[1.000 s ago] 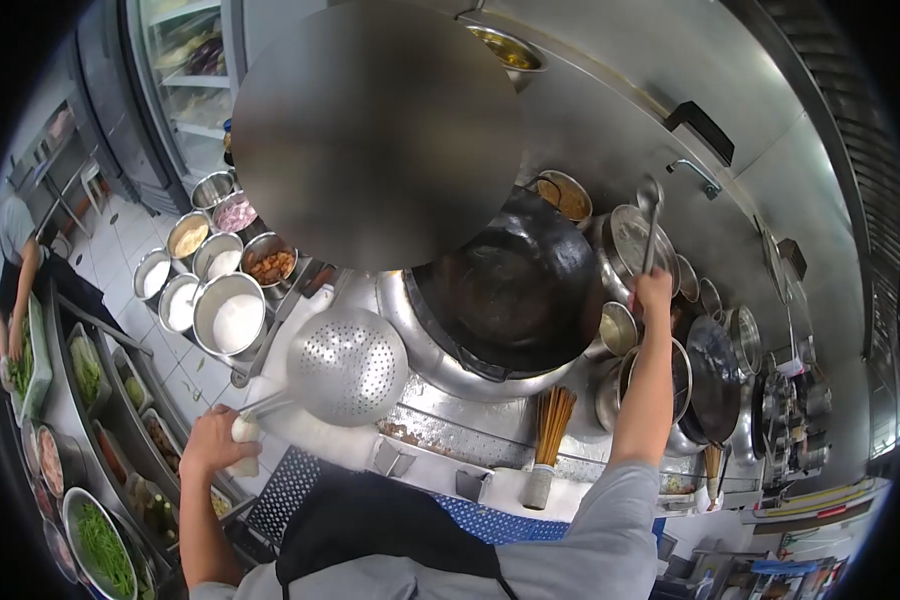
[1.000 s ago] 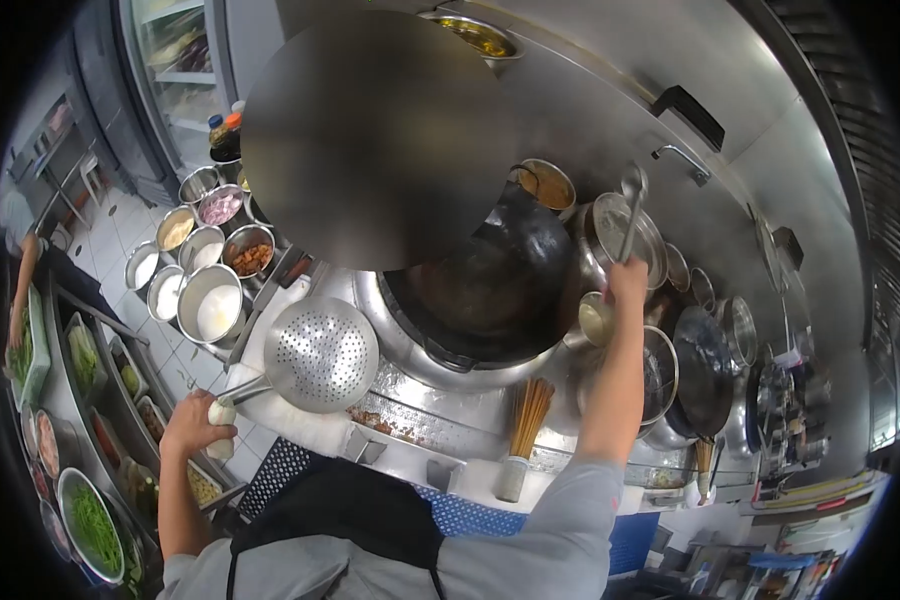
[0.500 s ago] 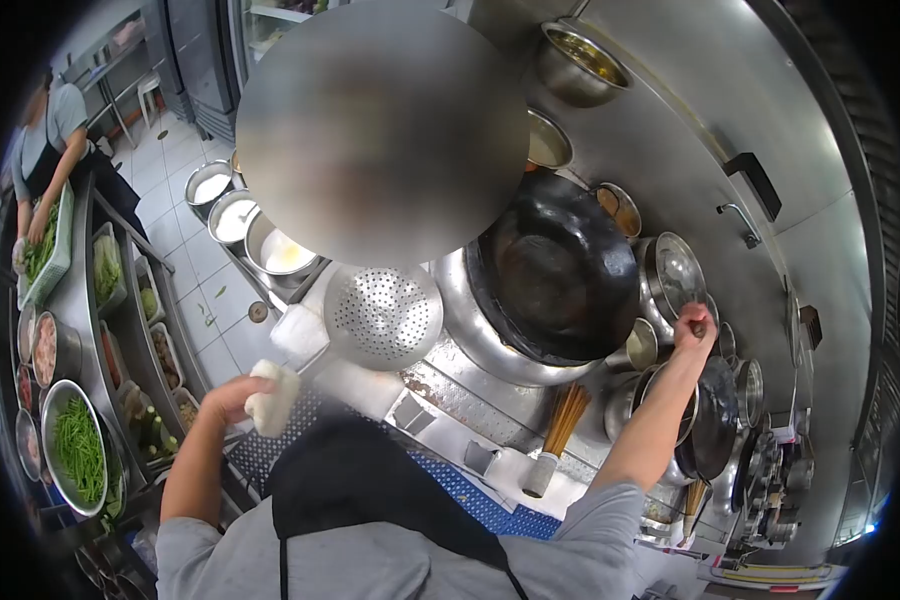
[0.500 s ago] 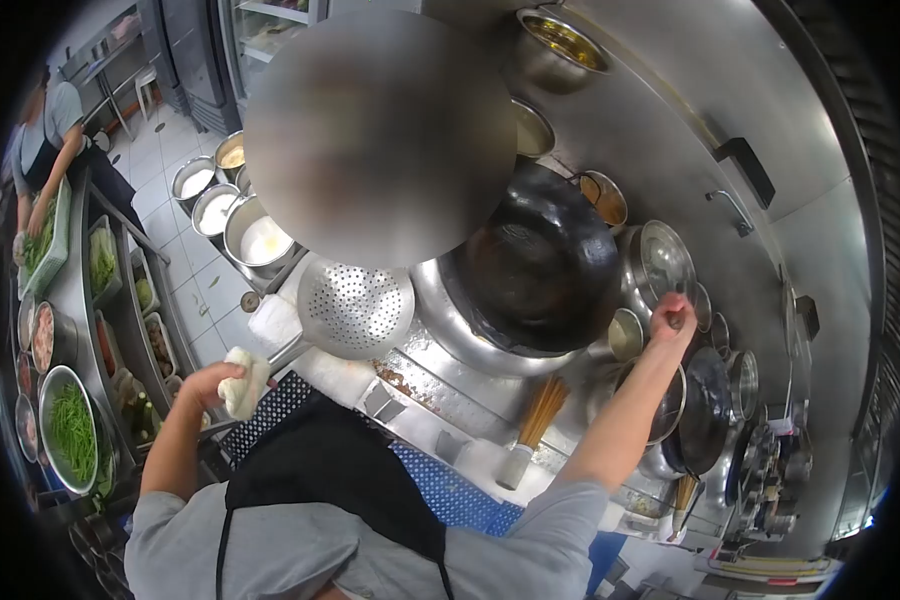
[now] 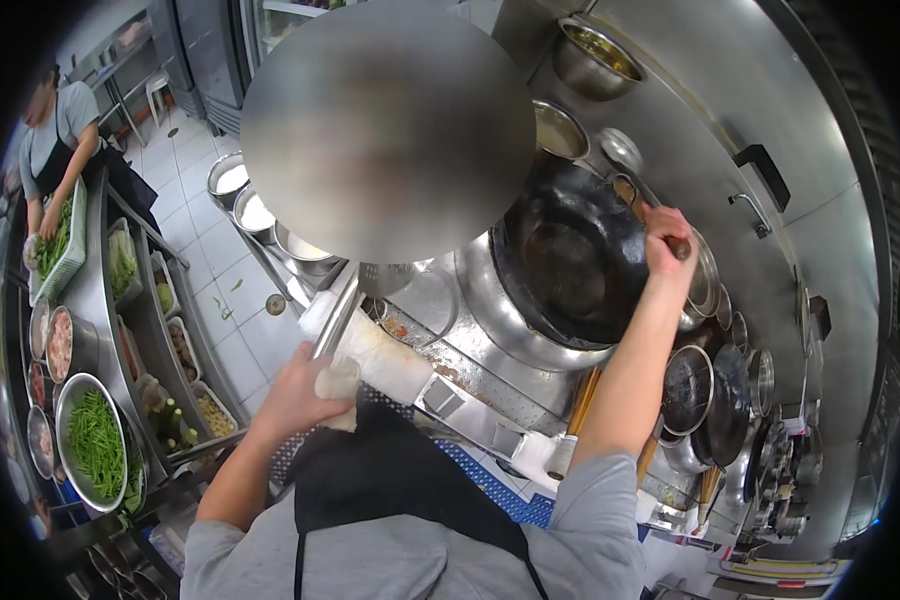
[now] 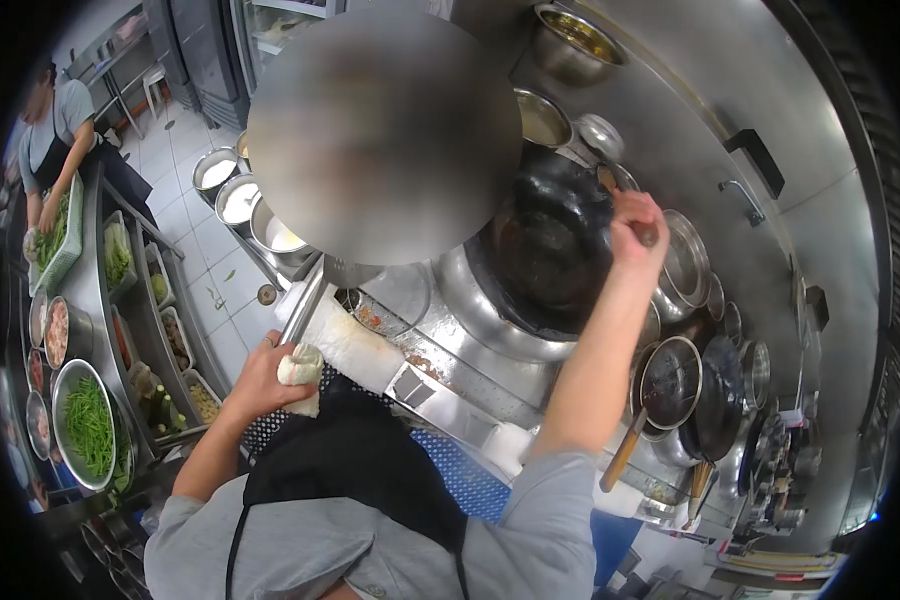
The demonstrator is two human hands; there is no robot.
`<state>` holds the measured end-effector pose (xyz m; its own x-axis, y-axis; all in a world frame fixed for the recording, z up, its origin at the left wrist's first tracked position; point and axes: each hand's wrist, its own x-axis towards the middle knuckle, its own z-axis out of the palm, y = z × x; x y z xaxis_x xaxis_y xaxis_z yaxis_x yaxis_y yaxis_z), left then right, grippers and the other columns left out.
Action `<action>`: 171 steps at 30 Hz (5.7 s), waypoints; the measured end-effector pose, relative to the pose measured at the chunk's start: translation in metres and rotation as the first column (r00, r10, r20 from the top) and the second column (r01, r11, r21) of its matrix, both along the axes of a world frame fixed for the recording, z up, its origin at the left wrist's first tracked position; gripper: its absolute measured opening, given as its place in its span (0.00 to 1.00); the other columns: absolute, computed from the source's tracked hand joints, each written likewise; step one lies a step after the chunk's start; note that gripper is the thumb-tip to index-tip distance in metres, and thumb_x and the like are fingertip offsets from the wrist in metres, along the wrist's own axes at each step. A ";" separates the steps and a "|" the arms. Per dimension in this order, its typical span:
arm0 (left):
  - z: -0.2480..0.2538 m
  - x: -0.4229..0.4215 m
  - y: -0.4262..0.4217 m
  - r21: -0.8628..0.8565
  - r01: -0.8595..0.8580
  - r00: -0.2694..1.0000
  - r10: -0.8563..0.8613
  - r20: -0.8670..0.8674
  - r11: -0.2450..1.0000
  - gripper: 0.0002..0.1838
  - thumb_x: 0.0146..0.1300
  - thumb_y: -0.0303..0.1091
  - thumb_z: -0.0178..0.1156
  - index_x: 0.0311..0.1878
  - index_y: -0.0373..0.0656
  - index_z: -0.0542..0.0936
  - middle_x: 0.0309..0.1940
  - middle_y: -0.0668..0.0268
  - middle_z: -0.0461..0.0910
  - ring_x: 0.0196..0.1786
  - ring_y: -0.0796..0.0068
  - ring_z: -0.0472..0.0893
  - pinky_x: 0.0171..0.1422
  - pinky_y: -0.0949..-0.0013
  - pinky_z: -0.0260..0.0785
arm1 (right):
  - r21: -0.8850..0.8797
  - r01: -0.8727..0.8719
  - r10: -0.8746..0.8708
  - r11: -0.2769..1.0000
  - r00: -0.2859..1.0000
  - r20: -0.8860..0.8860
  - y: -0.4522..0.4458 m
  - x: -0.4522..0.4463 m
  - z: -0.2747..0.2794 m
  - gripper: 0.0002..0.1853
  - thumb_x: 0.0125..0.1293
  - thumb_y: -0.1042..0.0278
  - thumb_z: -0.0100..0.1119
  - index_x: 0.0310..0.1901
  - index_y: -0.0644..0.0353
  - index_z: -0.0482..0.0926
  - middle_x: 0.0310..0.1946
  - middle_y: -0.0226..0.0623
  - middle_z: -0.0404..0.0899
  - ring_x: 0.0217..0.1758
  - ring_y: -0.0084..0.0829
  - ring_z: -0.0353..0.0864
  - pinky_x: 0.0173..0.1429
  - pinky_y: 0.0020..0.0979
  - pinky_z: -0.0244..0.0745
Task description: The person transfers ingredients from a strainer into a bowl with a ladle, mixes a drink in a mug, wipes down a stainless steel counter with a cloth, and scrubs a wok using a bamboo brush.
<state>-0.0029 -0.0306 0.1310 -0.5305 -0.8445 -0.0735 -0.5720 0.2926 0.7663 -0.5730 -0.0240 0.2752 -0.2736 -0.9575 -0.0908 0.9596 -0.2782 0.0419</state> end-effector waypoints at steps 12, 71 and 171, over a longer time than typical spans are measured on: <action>0.041 0.025 -0.023 -0.021 -0.034 0.985 0.030 -0.169 0.999 0.22 0.40 0.37 0.73 0.42 0.41 0.85 0.39 0.54 0.76 0.43 0.54 0.77 0.51 0.56 0.71 | 0.624 0.212 0.438 0.752 0.547 -0.713 -0.042 0.105 -0.020 0.07 0.68 0.77 0.56 0.32 0.59 0.70 0.25 0.33 0.74 0.20 0.20 0.72 0.20 0.23 0.70; -0.040 -0.042 -0.099 0.751 0.306 0.724 0.369 -0.583 0.585 0.31 0.50 0.28 0.66 0.60 0.36 0.74 0.42 0.59 0.82 0.39 0.64 0.84 0.41 0.62 0.79 | 0.178 0.869 0.420 0.461 -0.037 -0.907 0.259 0.159 -0.091 0.37 0.55 0.70 0.66 0.69 0.56 0.65 0.49 0.47 0.82 0.45 0.43 0.86 0.47 0.36 0.82; 0.037 -0.281 -0.045 0.298 0.203 0.765 0.039 -0.643 0.933 0.04 0.50 0.25 0.62 0.30 0.35 0.81 0.25 0.63 0.81 0.26 0.73 0.80 0.30 0.67 0.71 | 0.185 0.983 0.110 -0.010 0.185 -0.977 0.376 0.284 -0.165 0.30 0.64 0.65 0.72 0.65 0.67 0.75 0.28 0.35 0.83 0.19 0.19 0.75 0.17 0.22 0.64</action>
<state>-0.2835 -0.0760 0.1676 -0.6225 -0.7817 0.0372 0.0903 -0.0245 0.9956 -0.2888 0.3519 0.1098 -0.9925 0.0699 0.1004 -0.0957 0.0670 -0.9931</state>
